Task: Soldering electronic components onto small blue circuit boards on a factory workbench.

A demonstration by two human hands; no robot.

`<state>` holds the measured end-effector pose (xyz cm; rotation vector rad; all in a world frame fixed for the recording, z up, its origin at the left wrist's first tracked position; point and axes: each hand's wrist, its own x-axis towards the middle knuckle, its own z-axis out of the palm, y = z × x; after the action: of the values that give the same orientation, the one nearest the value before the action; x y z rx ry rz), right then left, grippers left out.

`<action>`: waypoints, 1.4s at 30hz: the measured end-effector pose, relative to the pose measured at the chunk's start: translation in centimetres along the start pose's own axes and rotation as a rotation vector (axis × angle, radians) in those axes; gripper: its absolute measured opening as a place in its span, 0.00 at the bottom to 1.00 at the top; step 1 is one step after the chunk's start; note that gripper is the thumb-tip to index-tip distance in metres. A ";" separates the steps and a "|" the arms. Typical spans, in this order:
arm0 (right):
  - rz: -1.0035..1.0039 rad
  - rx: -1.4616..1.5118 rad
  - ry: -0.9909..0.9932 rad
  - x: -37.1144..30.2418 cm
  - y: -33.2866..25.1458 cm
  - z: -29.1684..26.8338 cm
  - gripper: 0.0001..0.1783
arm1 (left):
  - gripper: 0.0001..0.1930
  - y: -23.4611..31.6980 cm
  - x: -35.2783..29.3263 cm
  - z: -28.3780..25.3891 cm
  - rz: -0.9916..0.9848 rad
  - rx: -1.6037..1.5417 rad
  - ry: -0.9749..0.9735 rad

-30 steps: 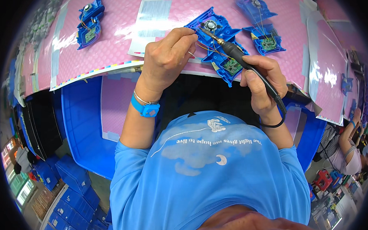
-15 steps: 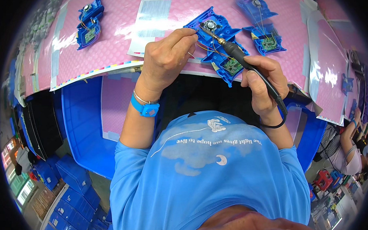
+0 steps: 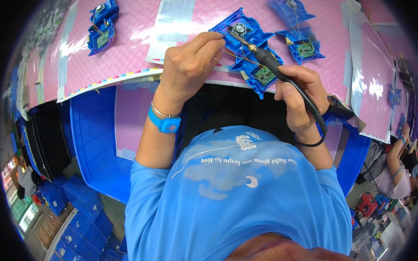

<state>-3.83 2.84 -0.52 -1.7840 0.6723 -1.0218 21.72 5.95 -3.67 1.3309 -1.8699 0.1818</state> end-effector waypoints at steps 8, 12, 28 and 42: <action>-0.022 0.012 0.023 -0.2 -0.1 -0.2 0.17 | 0.17 0.6 0.0 -0.4 -0.031 0.000 0.075; -0.021 0.031 0.057 -0.4 -0.2 -0.5 0.17 | 0.19 1.9 -0.3 -1.0 -0.047 -0.011 0.094; -0.040 0.094 0.101 -0.7 0.3 -1.0 0.14 | 0.12 1.8 1.0 -0.4 0.208 0.146 0.021; 0.006 0.056 0.047 -0.5 0.7 -1.1 0.17 | 0.11 0.7 1.0 1.2 0.137 0.088 0.002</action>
<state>-5.04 2.49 -1.12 -1.7129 0.6710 -1.0711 20.40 4.93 -3.54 1.2604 -1.9718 0.3396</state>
